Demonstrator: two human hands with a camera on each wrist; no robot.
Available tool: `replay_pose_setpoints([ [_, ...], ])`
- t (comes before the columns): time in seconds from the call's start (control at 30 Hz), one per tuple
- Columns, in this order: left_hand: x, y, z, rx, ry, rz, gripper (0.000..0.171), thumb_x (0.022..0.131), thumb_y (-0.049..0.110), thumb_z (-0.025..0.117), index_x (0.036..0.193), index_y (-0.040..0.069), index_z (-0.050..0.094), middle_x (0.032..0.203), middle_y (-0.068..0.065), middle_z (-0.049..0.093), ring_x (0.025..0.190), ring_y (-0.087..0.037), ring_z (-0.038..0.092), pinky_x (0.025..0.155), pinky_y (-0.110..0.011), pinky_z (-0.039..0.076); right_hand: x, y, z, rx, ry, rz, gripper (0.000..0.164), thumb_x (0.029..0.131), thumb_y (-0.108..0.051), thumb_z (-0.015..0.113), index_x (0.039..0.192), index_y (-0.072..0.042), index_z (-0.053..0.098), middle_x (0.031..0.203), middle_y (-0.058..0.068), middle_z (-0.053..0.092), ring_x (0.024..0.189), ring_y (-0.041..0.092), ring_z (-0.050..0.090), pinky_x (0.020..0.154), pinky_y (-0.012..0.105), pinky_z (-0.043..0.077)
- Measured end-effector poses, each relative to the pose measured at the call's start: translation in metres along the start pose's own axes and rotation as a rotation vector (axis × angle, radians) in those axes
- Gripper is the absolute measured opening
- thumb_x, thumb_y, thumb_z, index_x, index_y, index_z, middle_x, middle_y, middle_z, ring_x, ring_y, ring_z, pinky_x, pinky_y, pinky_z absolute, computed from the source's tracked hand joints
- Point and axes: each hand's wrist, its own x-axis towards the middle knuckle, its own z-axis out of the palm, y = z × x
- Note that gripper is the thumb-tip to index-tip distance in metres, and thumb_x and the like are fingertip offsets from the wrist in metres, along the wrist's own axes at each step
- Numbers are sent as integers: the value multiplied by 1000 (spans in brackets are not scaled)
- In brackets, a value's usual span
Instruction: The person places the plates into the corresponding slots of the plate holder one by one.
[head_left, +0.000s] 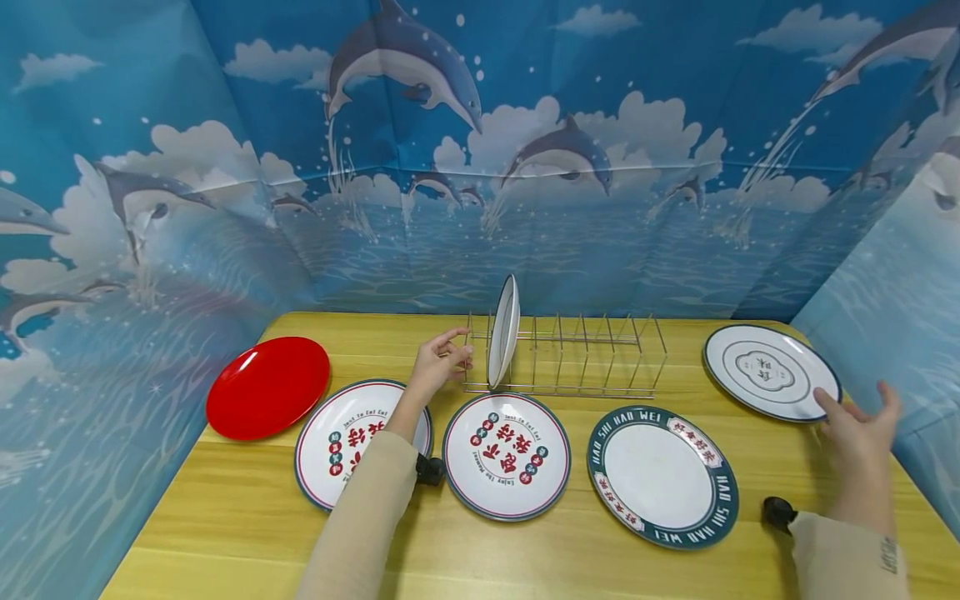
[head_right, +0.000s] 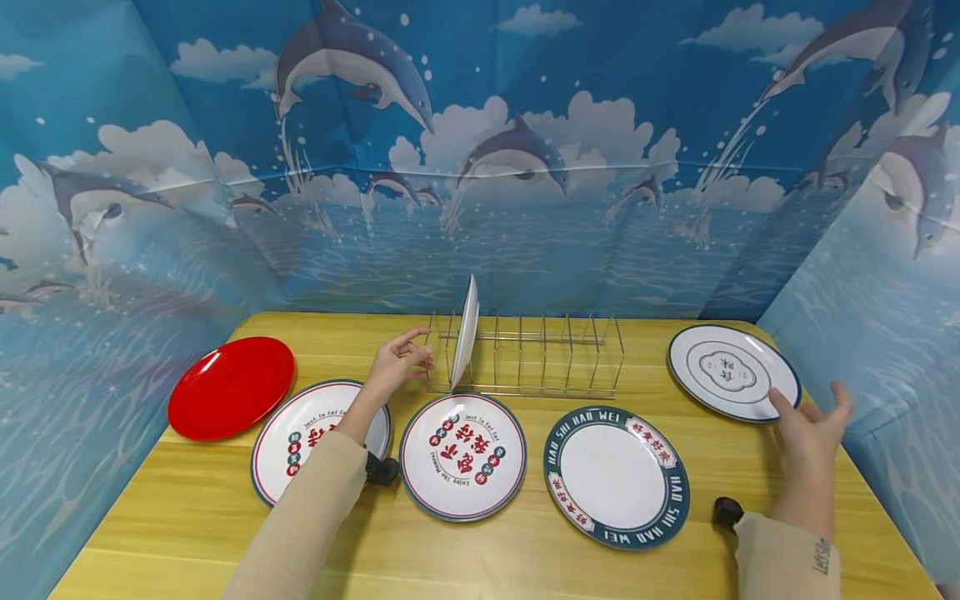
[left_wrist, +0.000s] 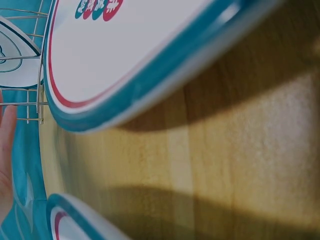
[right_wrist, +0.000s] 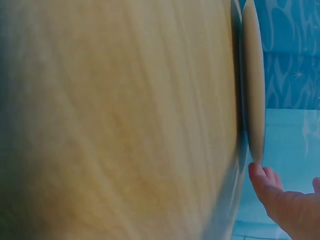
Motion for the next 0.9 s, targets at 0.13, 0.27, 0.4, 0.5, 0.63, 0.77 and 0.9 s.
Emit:
replay_pose_setpoints([
  [0.13,0,0,0,0,-1,-1,42,87,12,63,127,6,53,72,0,61,72,-17,65,76,-49,51,9,5,-1,55,-20,7,113,64,-33,80,137,-53,-3,152,-7,0,137,10,10,107,32,24],
  [0.27,0,0,1,4,5,-4,41,87,13,63,127,7,54,72,1,61,71,-15,65,76,-49,51,16,10,-1,125,-69,33,110,69,-26,78,137,-53,-4,150,-11,-11,124,12,36,95,36,43],
  [0.4,0,0,1,4,5,-8,41,87,14,62,127,8,54,72,2,61,71,-14,65,77,-49,51,17,15,-2,151,-165,52,110,74,-20,74,138,-50,-9,148,-14,-20,76,0,52,64,30,56],
  [0.5,-1,0,1,4,4,-8,40,88,14,62,126,8,54,72,2,61,72,-14,64,77,-50,51,16,16,-3,146,-218,56,111,74,-18,75,139,-49,-10,148,-16,-18,61,1,52,65,30,56],
  [0.63,-1,0,0,1,5,-8,39,88,14,62,125,10,55,72,1,60,71,-14,64,78,-50,51,18,16,-3,118,-228,56,115,69,-17,79,141,-46,-7,148,-16,-17,60,0,51,64,28,55],
  [0.77,-1,0,0,4,1,-4,41,88,14,61,128,8,53,72,2,60,71,-13,64,77,-50,51,22,18,-2,67,-215,49,124,60,-19,85,143,-41,-3,149,-14,-16,59,-2,50,60,24,54],
  [0.9,-1,0,0,-1,0,-5,40,88,14,62,127,9,54,72,2,59,70,-13,64,78,-51,50,25,20,1,24,-198,30,129,52,-20,88,145,-38,0,150,-13,-16,57,-4,49,55,21,53],
])
